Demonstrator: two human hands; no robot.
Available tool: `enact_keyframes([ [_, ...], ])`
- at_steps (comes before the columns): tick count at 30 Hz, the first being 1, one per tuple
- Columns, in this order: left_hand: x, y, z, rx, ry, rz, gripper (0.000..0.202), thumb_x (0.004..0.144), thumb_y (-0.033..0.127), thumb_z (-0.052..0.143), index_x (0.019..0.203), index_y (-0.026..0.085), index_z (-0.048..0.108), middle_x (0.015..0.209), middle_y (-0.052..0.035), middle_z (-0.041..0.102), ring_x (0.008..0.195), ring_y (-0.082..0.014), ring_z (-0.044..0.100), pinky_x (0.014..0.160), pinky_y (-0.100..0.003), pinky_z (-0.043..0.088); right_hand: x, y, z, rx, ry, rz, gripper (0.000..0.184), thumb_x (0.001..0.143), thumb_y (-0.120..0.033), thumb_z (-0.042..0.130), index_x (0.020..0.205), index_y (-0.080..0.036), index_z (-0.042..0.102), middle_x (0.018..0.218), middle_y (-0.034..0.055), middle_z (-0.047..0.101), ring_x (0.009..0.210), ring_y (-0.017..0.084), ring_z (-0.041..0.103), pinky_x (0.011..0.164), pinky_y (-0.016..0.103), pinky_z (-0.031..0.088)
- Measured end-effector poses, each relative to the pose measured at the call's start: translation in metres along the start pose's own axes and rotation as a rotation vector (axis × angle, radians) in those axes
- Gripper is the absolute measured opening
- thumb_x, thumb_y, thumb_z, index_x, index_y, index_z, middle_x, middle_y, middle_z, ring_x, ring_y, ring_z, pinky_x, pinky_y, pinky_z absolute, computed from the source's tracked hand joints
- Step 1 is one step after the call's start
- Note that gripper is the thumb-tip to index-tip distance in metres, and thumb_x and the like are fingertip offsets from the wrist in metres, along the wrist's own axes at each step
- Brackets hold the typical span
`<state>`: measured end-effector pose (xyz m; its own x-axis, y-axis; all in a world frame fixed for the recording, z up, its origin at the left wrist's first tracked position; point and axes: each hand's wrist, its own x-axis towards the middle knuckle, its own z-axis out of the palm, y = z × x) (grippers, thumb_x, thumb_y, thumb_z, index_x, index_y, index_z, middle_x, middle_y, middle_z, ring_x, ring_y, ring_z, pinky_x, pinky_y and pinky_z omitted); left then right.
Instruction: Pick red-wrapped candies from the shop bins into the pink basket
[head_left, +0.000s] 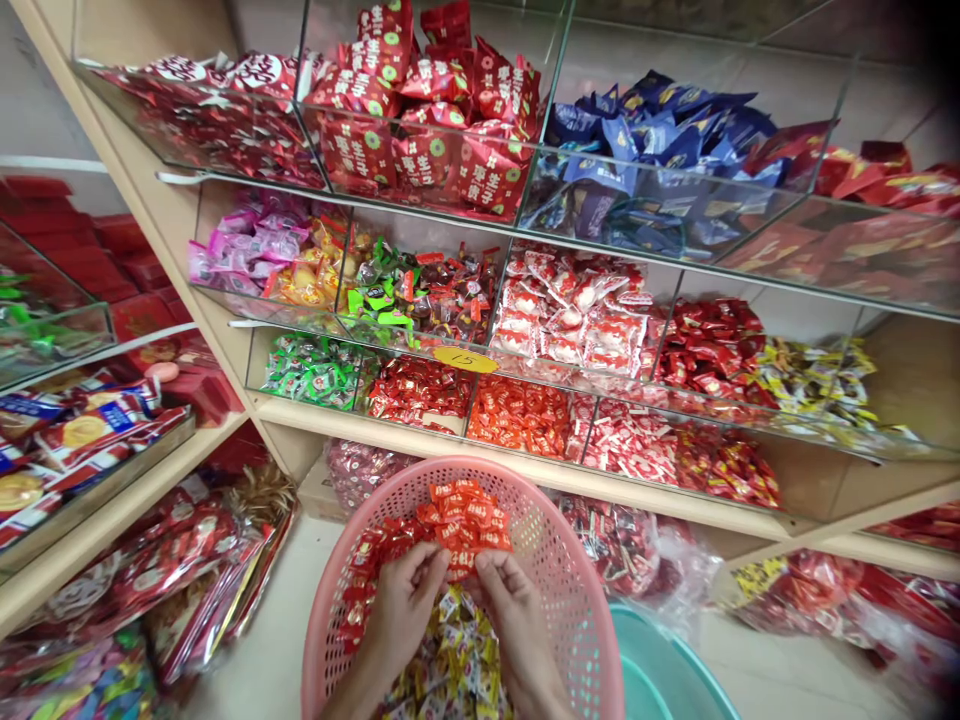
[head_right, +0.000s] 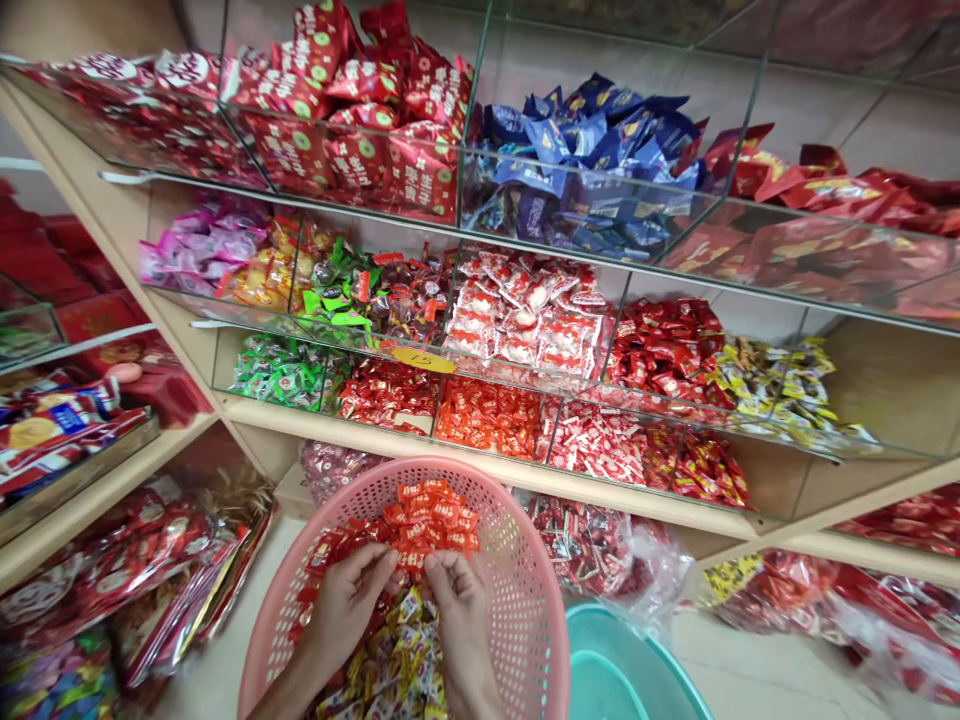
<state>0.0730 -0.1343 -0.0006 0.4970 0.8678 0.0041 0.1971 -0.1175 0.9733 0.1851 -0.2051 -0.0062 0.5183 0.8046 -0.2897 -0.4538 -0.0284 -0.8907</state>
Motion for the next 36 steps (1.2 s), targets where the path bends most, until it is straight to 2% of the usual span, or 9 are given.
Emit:
enact_keyframes([
  [7, -0.001, 0.000, -0.001, -0.145, -0.036, -0.104, 0.029, 0.076, 0.041, 0.052, 0.088, 0.016, 0.060, 0.070, -0.0027, 0.066, 0.067, -0.0159, 0.063, 0.065, -0.025, 0.050, -0.002, 0.004, -0.002, 0.030, 0.007, 0.026, 0.021, 0.068, -0.038, 0.064, 0.072, -0.018, 0.058, 0.068, -0.0013, 0.056, 0.064, 0.011, 0.052, 0.064, 0.023, 0.042],
  [11, 0.000, 0.000, -0.006, -0.129, -0.039, -0.085, 0.031, 0.077, 0.041, 0.050, 0.092, 0.017, 0.062, 0.077, -0.0046, 0.068, 0.069, -0.0161, 0.064, 0.068, -0.027, 0.051, 0.005, -0.001, -0.013, 0.016, 0.049, 0.039, 0.023, 0.065, -0.039, 0.066, 0.072, -0.019, 0.059, 0.067, -0.0016, 0.058, 0.062, 0.011, 0.054, 0.060, 0.023, 0.043],
  [14, 0.006, -0.003, -0.019, -0.111, 0.060, -0.065, 0.032, 0.077, 0.041, 0.050, 0.094, 0.017, 0.062, 0.084, -0.0060, 0.069, 0.071, -0.0167, 0.064, 0.067, -0.027, 0.052, 0.024, -0.008, -0.035, -0.042, 0.146, 0.027, 0.028, 0.056, -0.040, 0.071, 0.068, -0.018, 0.059, 0.064, -0.0011, 0.059, 0.061, 0.014, 0.056, 0.058, 0.024, 0.044],
  [19, 0.020, -0.015, -0.057, -0.054, 0.277, -0.029, 0.034, 0.074, 0.043, 0.052, 0.093, 0.016, 0.061, 0.083, -0.0066, 0.069, 0.072, -0.0178, 0.065, 0.069, -0.030, 0.053, 0.067, -0.007, -0.068, -0.038, 0.234, -0.006, 0.031, 0.048, -0.040, 0.073, 0.061, -0.018, 0.057, 0.060, -0.0006, 0.059, 0.059, 0.017, 0.060, 0.057, 0.028, 0.047],
  [22, 0.026, -0.022, -0.078, -0.026, 0.362, -0.007, 0.037, 0.070, 0.046, 0.055, 0.090, 0.015, 0.062, 0.080, -0.0063, 0.069, 0.071, -0.0186, 0.065, 0.067, -0.029, 0.054, 0.085, 0.001, -0.074, -0.067, 0.275, 0.013, 0.032, 0.045, -0.040, 0.073, 0.057, -0.018, 0.054, 0.055, 0.0002, 0.059, 0.058, 0.019, 0.061, 0.055, 0.029, 0.047],
  [25, 0.029, -0.026, -0.092, 0.000, 0.433, 0.021, 0.041, 0.068, 0.049, 0.056, 0.088, 0.015, 0.064, 0.076, -0.0058, 0.070, 0.069, -0.0189, 0.066, 0.065, -0.028, 0.054, 0.093, 0.009, -0.073, -0.082, 0.311, 0.017, 0.032, 0.043, -0.039, 0.073, 0.055, -0.019, 0.052, 0.051, 0.0002, 0.059, 0.056, 0.020, 0.061, 0.053, 0.029, 0.047],
  [29, 0.030, -0.032, -0.096, 0.029, 0.478, 0.021, 0.042, 0.067, 0.050, 0.056, 0.089, 0.015, 0.064, 0.075, -0.0054, 0.070, 0.070, -0.0194, 0.066, 0.063, -0.027, 0.054, 0.098, 0.013, -0.072, -0.109, 0.343, 0.030, 0.029, 0.047, -0.040, 0.070, 0.056, -0.020, 0.051, 0.050, 0.0009, 0.060, 0.050, 0.018, 0.058, 0.050, 0.028, 0.045],
  [36, 0.027, -0.041, -0.089, 0.089, 0.439, 0.028, 0.038, 0.071, 0.046, 0.053, 0.093, 0.017, 0.062, 0.082, -0.0052, 0.070, 0.078, -0.0197, 0.065, 0.072, -0.029, 0.053, 0.108, 0.022, -0.070, -0.124, 0.352, 0.065, 0.025, 0.050, -0.039, 0.066, 0.055, -0.021, 0.049, 0.046, -0.0002, 0.058, 0.045, 0.016, 0.055, 0.047, 0.028, 0.042],
])
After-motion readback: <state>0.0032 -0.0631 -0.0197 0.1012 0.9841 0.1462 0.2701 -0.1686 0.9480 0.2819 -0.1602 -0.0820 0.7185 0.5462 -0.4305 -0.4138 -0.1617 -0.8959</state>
